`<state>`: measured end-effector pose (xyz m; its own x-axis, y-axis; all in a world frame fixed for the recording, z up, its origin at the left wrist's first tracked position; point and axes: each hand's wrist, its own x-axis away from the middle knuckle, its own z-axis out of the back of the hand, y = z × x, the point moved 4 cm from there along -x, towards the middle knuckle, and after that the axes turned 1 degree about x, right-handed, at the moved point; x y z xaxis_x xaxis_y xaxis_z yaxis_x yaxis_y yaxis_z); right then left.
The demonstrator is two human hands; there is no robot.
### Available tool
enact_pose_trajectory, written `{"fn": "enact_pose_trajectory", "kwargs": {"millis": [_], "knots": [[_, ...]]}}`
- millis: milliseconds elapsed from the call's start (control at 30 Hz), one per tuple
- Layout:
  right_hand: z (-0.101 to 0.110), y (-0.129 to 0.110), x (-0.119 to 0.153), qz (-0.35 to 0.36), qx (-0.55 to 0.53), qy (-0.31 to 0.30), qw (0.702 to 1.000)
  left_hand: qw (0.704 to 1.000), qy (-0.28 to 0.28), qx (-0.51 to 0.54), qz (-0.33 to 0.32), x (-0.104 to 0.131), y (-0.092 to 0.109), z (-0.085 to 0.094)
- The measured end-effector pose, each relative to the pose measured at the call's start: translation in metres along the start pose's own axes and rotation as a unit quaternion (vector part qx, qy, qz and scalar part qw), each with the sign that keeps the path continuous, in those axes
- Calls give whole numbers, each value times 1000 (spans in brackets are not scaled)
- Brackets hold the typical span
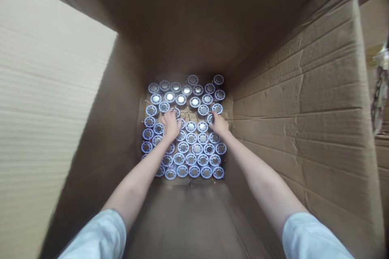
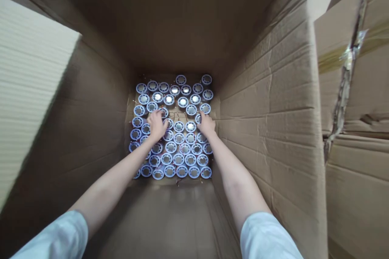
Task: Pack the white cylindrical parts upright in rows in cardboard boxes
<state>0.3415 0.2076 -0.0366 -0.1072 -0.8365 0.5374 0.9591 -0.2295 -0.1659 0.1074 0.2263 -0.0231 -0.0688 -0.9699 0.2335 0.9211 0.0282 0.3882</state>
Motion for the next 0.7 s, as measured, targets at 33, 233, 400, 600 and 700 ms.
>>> {"fn": "enact_pose_trajectory", "kwargs": {"millis": [33,233,400,600,700], "knots": [[0,-1,0,-13,3,-4,1000,996,29,3,83,-4,-12,6],[-2,-5,0,-29,12,0,1000,969,-26,44,243,-32,-32,-1],[2,4,6,-34,-48,38,998,956,42,70,281,-31,-19,-11],[27,14,-22,16,5,111,994,985,60,60,151,-20,-14,-6],[31,15,-39,104,43,52,992,997,38,39,47,-22,-6,-2]]}}
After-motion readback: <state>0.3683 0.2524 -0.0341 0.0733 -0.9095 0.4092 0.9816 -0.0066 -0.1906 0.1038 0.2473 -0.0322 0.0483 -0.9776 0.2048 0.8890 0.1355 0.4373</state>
